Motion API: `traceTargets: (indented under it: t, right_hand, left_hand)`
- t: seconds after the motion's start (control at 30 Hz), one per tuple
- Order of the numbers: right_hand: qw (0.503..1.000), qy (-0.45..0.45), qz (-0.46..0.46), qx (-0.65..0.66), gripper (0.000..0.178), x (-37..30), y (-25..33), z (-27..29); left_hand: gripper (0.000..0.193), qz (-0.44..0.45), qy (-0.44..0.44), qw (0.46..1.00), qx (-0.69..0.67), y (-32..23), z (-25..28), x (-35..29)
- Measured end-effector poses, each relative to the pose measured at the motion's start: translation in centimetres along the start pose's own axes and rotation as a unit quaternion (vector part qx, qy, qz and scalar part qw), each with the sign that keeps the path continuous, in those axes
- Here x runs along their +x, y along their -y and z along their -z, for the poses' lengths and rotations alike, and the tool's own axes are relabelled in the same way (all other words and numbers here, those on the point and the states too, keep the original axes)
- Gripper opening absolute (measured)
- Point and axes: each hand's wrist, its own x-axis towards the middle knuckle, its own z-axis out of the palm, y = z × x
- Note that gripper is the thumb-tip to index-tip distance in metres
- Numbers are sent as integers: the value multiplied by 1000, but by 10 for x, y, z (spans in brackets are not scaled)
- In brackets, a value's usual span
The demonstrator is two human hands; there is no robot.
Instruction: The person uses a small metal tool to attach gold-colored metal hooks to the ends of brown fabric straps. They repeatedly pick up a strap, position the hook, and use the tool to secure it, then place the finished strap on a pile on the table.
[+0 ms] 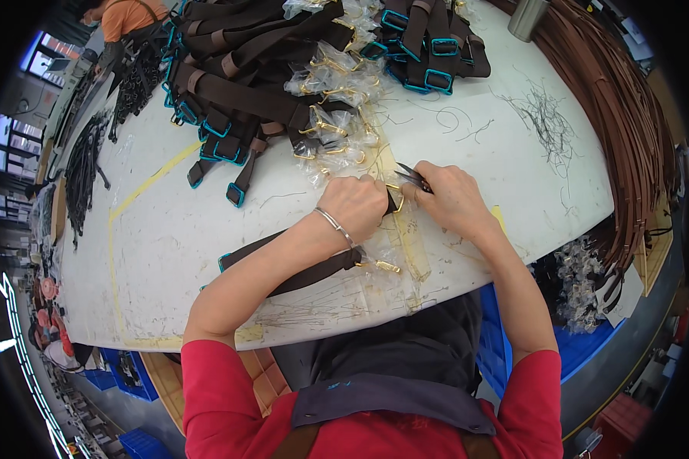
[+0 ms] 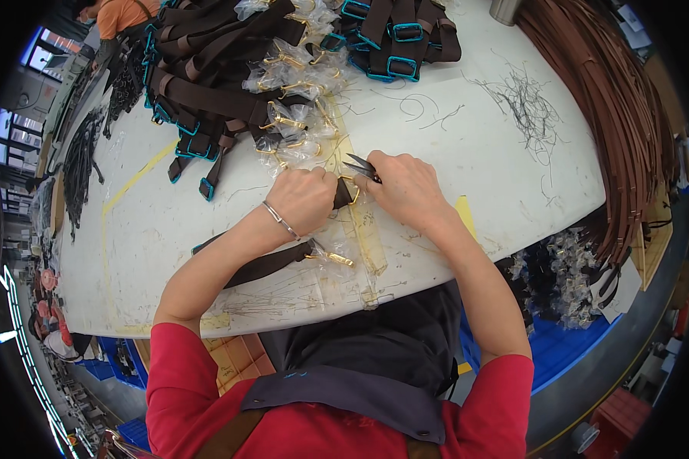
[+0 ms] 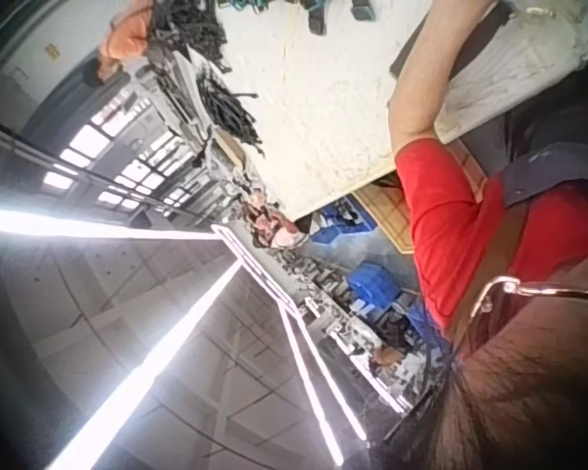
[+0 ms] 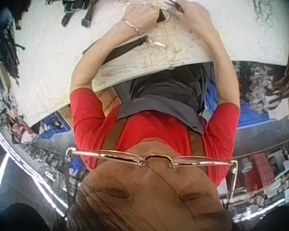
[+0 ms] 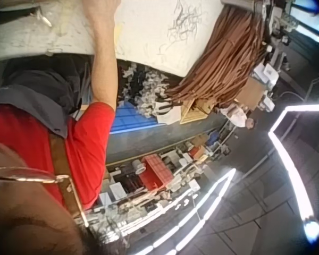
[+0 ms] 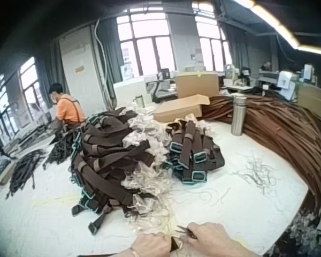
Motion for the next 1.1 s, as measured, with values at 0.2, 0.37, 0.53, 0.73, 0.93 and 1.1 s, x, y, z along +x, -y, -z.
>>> traceTargets:
  t: [0.2,0.37,0.53,0.73,0.93,1.1]
  right_hand:
    - [1000,-5,4,31,34,-12,7,7]
    - [995,-17,82,-49,26,-28,19,-10]
    - [992,-50,97,-70,22,-29,16,-21]
    - [981,-110,130,-96,17,-25,21,-18]
    - [981,-95,137,-100,17,-20,16,-26]
    - [983,-93,136,-86,17,-19,15,-26]
  left_hand:
    - [6,-20,-42,998,-43,15,-8,-5]
    - [6,2,-110,975,-192,32,-26,-6]
    - [5,-6,-147,940,-306,31,-24,-2]
    - [5,24,-133,936,-325,31,-22,-5]
    - [5,28,-123,936,-328,31,-25,-5]
    - [5,17,-130,932,-338,33,-26,-7]
